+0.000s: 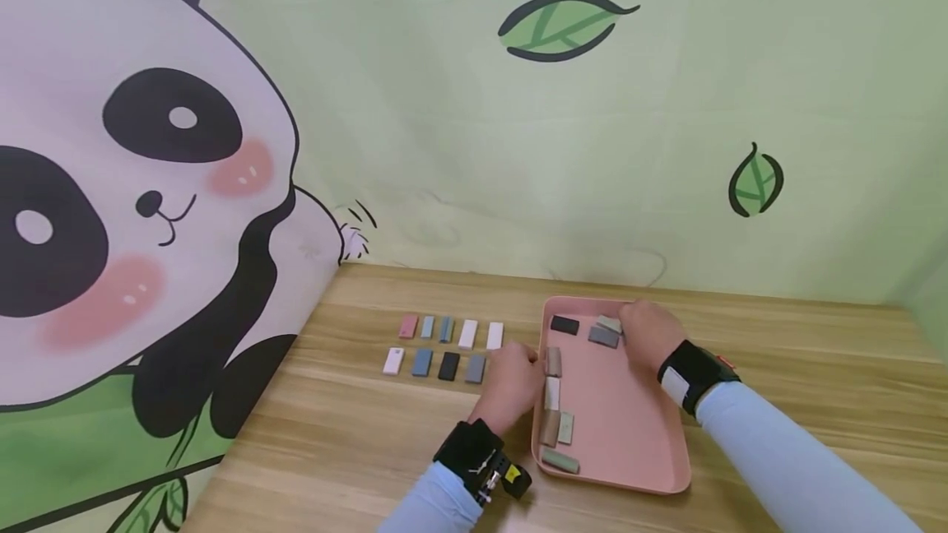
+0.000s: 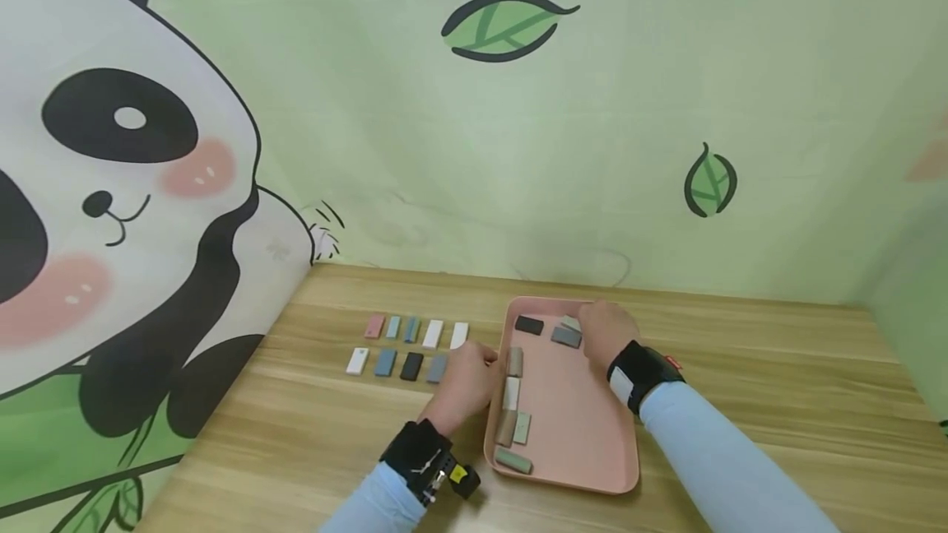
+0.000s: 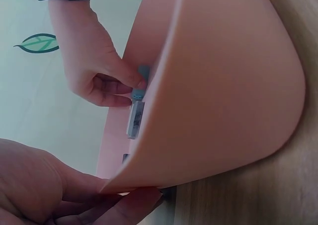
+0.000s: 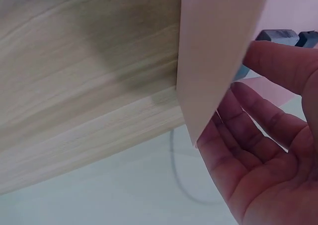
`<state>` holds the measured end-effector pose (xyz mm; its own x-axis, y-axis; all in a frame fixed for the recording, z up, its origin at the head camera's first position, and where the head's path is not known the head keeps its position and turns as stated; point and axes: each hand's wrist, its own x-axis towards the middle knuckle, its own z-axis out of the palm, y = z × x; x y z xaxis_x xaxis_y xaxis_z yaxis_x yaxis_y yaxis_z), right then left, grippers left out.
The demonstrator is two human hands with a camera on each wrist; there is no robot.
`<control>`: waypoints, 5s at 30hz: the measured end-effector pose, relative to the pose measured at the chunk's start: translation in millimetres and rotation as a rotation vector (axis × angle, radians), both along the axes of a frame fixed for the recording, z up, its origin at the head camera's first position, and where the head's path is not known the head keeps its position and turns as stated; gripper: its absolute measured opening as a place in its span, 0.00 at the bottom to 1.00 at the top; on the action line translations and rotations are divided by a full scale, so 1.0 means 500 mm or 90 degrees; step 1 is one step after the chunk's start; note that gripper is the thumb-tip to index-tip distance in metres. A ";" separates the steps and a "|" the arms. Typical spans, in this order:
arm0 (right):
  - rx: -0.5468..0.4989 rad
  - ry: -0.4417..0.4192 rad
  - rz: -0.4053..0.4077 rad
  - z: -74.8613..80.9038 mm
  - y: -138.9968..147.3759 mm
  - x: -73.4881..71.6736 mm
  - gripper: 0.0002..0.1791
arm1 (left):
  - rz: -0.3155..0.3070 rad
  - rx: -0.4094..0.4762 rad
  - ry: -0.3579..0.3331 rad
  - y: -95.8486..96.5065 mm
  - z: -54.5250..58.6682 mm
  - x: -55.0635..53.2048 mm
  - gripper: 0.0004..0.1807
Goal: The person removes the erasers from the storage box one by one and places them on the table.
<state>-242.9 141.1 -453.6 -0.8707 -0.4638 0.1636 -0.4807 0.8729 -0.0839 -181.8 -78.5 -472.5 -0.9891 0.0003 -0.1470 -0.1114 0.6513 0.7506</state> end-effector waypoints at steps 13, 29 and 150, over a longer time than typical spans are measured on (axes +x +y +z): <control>-0.022 0.019 0.020 -0.019 0.000 0.002 0.10 | 0.010 0.006 -0.014 0.004 0.001 0.001 0.14; -0.014 -0.134 -0.014 -0.026 -0.002 0.015 0.11 | 0.008 0.006 -0.017 0.007 -0.006 -0.001 0.16; -0.072 -0.131 -0.075 -0.042 0.001 -0.040 0.09 | 0.008 -0.020 -0.003 0.005 0.001 0.004 0.12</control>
<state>-262.9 141.4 -474.5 -0.9378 -0.3465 0.0222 -0.3394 0.9012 -0.2695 -179.9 -76.0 -472.1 -0.9884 -0.0175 -0.1508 -0.1231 0.6730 0.7293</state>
